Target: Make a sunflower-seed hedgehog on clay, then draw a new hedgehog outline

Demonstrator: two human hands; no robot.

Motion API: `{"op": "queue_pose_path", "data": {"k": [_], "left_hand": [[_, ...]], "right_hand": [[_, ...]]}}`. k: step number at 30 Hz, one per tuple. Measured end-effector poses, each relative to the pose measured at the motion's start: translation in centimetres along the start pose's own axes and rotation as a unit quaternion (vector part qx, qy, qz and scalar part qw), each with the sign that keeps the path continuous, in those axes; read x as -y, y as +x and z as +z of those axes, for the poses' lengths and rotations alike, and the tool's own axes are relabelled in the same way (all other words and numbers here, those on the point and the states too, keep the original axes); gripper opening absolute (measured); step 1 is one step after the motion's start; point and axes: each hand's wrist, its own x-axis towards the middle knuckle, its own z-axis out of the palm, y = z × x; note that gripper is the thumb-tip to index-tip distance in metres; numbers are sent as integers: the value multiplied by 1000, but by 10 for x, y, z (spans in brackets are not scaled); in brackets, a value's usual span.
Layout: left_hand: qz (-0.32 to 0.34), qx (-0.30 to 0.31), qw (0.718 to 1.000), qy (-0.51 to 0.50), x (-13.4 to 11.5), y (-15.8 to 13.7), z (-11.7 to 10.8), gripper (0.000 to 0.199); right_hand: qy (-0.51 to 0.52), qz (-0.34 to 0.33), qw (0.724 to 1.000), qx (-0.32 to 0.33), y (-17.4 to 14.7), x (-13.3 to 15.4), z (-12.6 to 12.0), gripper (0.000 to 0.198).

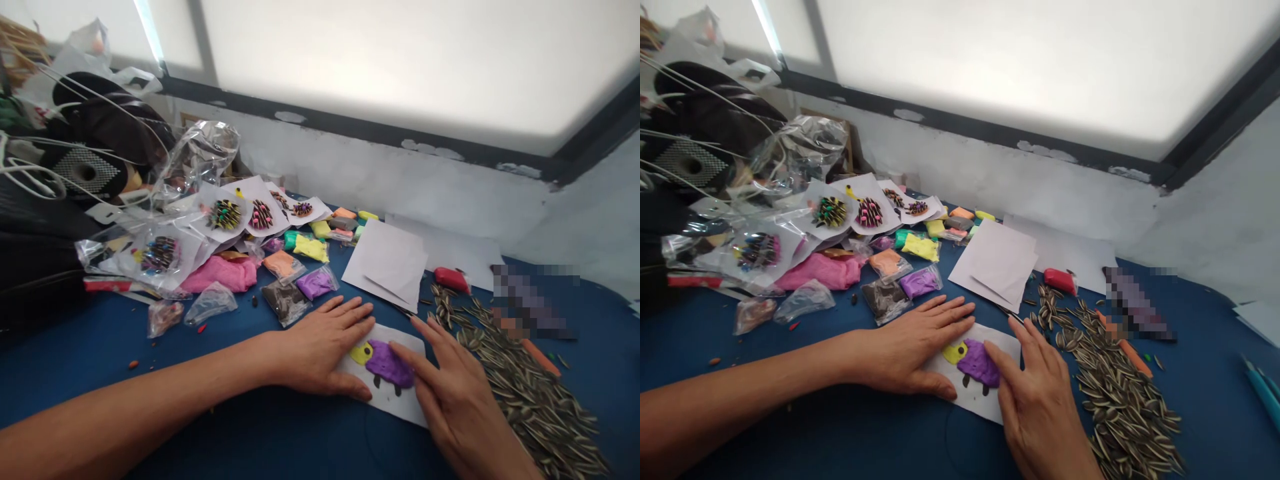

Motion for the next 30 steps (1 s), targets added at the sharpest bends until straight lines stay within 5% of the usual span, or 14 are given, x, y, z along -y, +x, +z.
{"op": "queue_pose_path", "data": {"k": [30], "left_hand": [[-2,24,999,31,-1,1,-1,92]], "right_hand": [[-3,-71,997,-11,-3,20,-4,39]]}}
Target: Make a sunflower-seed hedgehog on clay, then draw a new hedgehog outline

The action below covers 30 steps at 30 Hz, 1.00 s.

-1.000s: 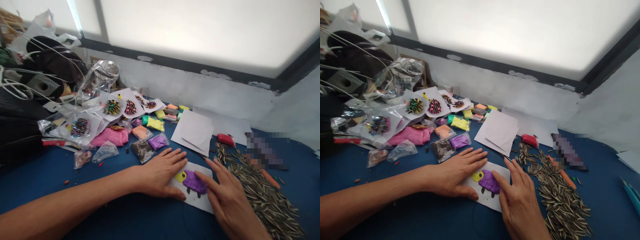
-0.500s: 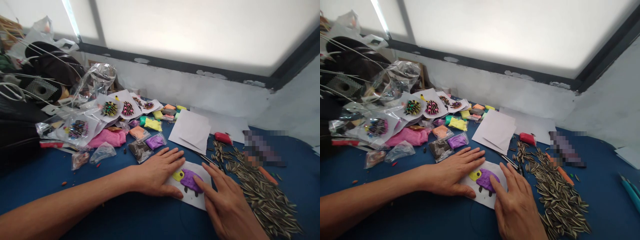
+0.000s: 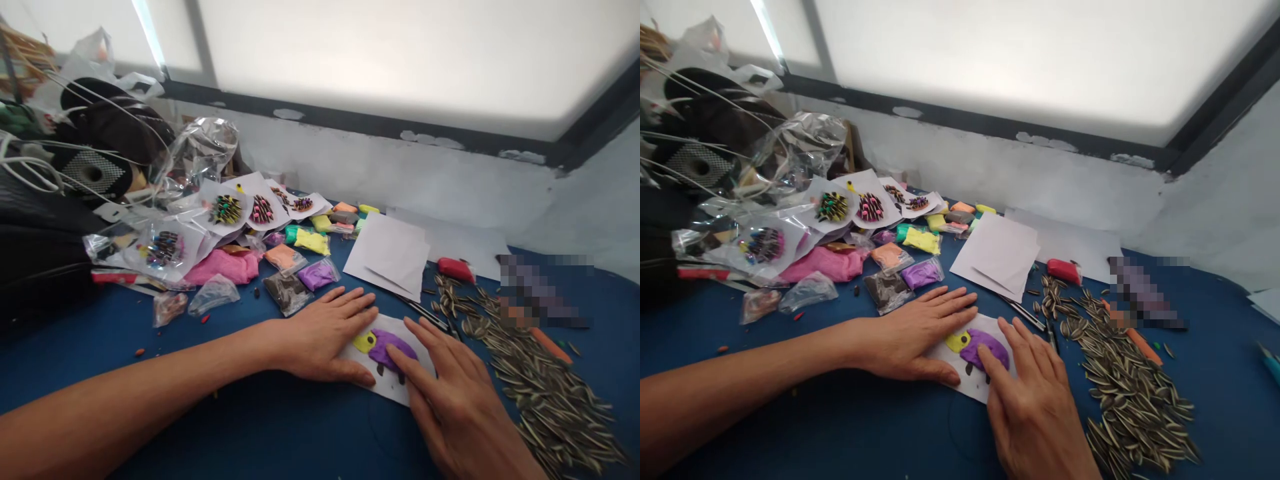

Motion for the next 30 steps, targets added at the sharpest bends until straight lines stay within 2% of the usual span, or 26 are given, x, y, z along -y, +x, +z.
{"op": "queue_pose_path", "data": {"k": [5,11,19,25,30], "left_hand": [[0,1,1000,1,0,0,0,93],[-8,11,1000,2,-1,0,-2,93],[-2,-1,1000,7,0,0,0,93],[-3,5,1000,2,-1,0,0,93],[-6,11,1000,0,0,0,-1,93]], "right_hand": [[0,-26,1000,-9,2,0,-5,38],[-42,13,999,-16,0,-2,-6,35],[-6,16,998,-60,4,6,-3,31],[-11,34,998,-56,5,2,-9,31],[-58,-1,998,-27,3,1,-12,35]]}}
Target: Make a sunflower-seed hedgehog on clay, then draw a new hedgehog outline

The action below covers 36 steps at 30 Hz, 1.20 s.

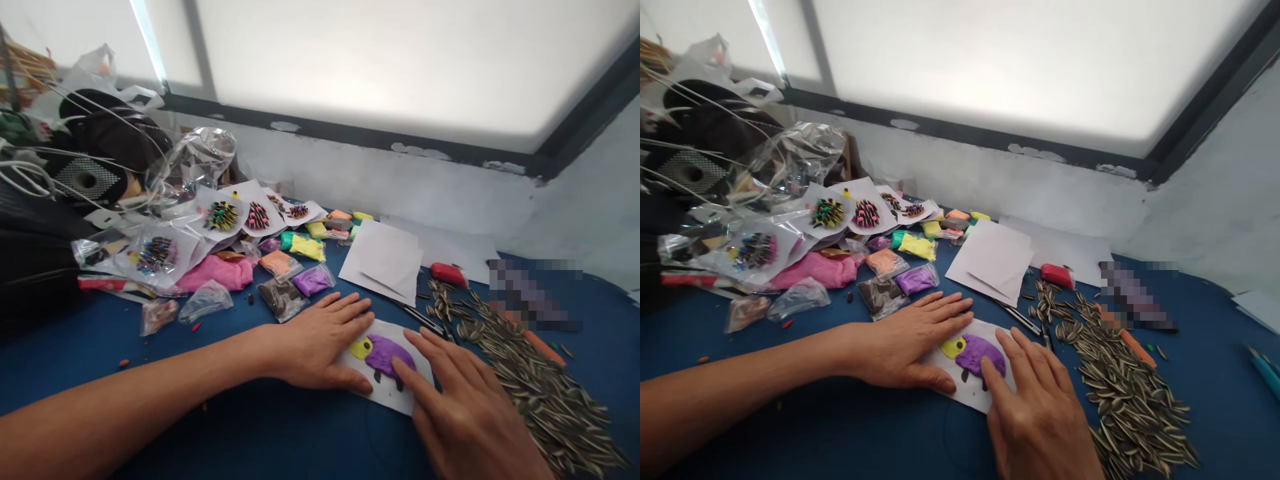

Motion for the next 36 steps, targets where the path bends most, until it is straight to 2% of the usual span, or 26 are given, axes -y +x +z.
{"op": "queue_pose_path", "data": {"k": [4,13,20,26,32,36], "left_hand": [[-6,6,1000,-3,-1,0,-1,93],[-5,-1,1000,3,-2,-2,-1,91],[-2,0,1000,-1,-2,-2,-2,94],[-1,0,1000,12,-2,-2,1,92],[1,-8,1000,14,-1,-2,3,93],[4,-4,1000,18,-2,-3,3,92]], "right_hand": [[-40,-12,999,25,-6,-4,1,38],[-74,-24,997,-9,-12,-14,1,43],[-110,-45,992,32,-20,-19,3,45],[-87,-49,995,14,-19,-15,7,45],[-63,-4,998,1,-16,-9,8,48],[-59,-7,998,-15,-14,-9,6,48]]}}
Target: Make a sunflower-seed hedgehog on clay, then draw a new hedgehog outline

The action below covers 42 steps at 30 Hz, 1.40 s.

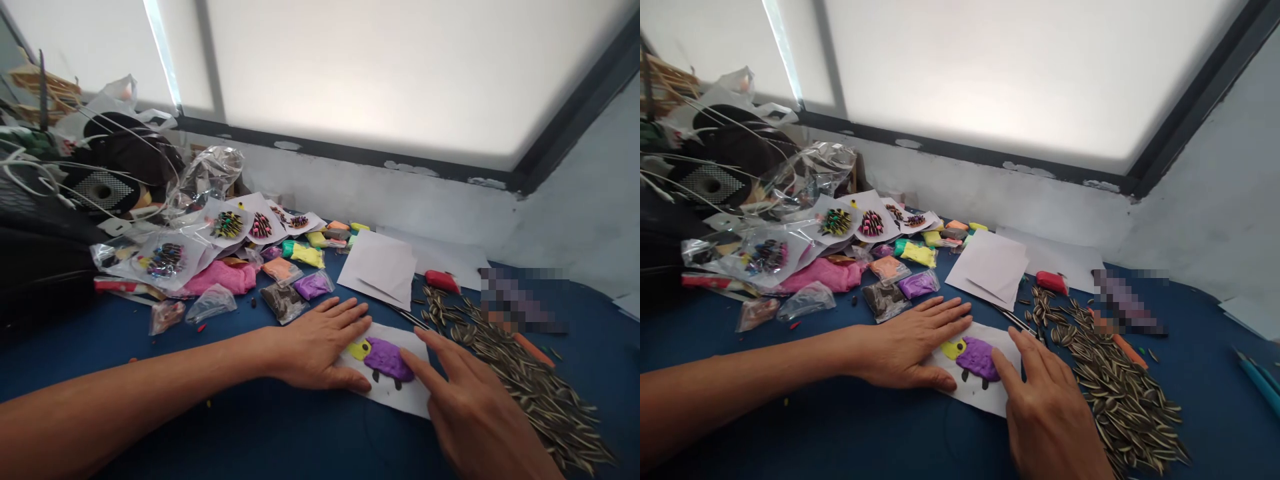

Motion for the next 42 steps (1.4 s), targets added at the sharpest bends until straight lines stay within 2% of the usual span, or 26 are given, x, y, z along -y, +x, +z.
{"op": "queue_pose_path", "data": {"k": [5,11,18,24,30,42], "left_hand": [[3,2,1000,-7,-1,-1,1,92],[-7,-23,1000,-6,0,-1,3,99],[-18,-19,1000,3,-2,-2,1,96],[-24,-22,999,14,-1,-1,2,96],[-17,-29,999,15,0,-2,3,95],[-23,-6,1000,-10,-3,-3,-5,96]], "right_hand": [[8,-50,999,14,-1,-3,-1,50],[32,-47,998,31,-4,-1,-1,50],[36,-72,996,32,-3,5,5,51],[48,-65,997,1,7,11,6,40],[69,-68,995,15,5,13,3,38],[88,-71,993,24,12,14,8,37]]}}
